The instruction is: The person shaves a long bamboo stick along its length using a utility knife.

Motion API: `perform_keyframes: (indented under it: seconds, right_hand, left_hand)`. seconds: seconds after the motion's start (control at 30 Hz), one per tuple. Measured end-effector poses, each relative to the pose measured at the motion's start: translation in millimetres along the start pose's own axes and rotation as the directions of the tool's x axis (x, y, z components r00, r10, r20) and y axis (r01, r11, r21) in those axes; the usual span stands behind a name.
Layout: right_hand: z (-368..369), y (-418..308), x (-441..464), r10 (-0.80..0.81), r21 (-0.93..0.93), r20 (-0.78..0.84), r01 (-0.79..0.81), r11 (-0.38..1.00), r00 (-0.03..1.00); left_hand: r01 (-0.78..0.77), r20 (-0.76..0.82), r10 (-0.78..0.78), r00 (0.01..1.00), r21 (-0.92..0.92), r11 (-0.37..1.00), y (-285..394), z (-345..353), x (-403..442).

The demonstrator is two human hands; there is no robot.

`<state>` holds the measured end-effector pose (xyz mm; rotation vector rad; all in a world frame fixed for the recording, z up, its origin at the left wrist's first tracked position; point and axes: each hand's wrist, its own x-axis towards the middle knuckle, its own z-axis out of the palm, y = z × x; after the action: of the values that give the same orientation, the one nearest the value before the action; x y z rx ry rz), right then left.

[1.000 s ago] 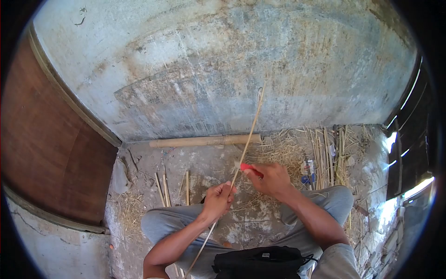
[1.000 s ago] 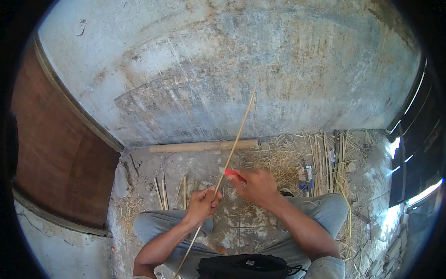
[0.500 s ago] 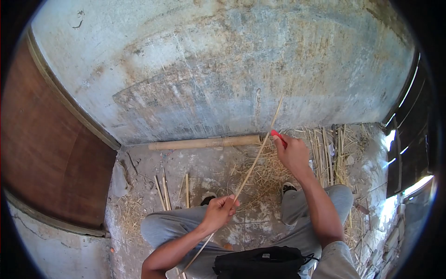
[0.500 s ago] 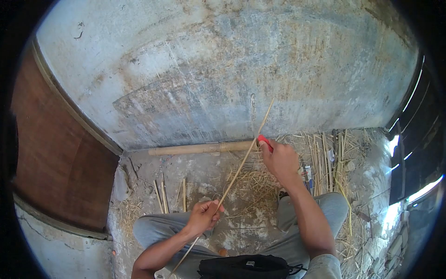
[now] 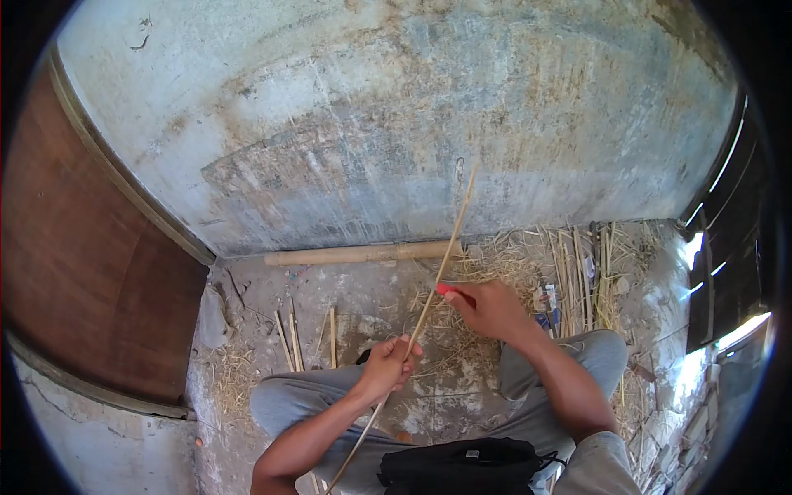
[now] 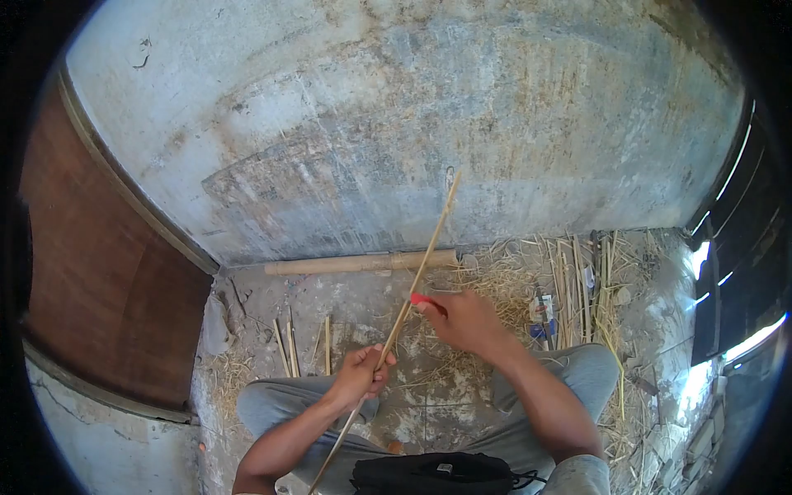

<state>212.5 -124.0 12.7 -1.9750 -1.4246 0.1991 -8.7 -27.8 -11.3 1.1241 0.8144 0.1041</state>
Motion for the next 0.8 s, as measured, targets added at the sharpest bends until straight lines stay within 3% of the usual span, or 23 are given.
perform_keyframes:
  seconds: [0.23, 0.37, 0.63, 0.8]
  right_hand:
    - [15, -4, -7, -0.179, 0.079, 0.045, 0.175, 0.981, 0.983]
    - [18, -10, -11, -0.135, 0.043, 0.073, 0.132, 0.990, 0.988]
    - [25, -15, -14, -0.218, 0.087, -0.024, 0.219, 0.972, 0.976]
    - [27, -15, -15, -0.197, 0.039, -0.022, 0.197, 0.980, 0.980]
  left_hand:
    - [-0.035, -0.043, 0.033, 0.999, -0.061, 0.998, 16, -2, 8]
    - [-0.024, -0.036, 0.021, 0.999, -0.090, 0.996, 16, -4, 11]
    - [-0.018, -0.041, 0.015, 0.999, -0.074, 0.997, 16, -2, 11]
    - [-0.127, -0.115, 0.126, 0.985, 0.005, 0.992, 8, 1, 14]
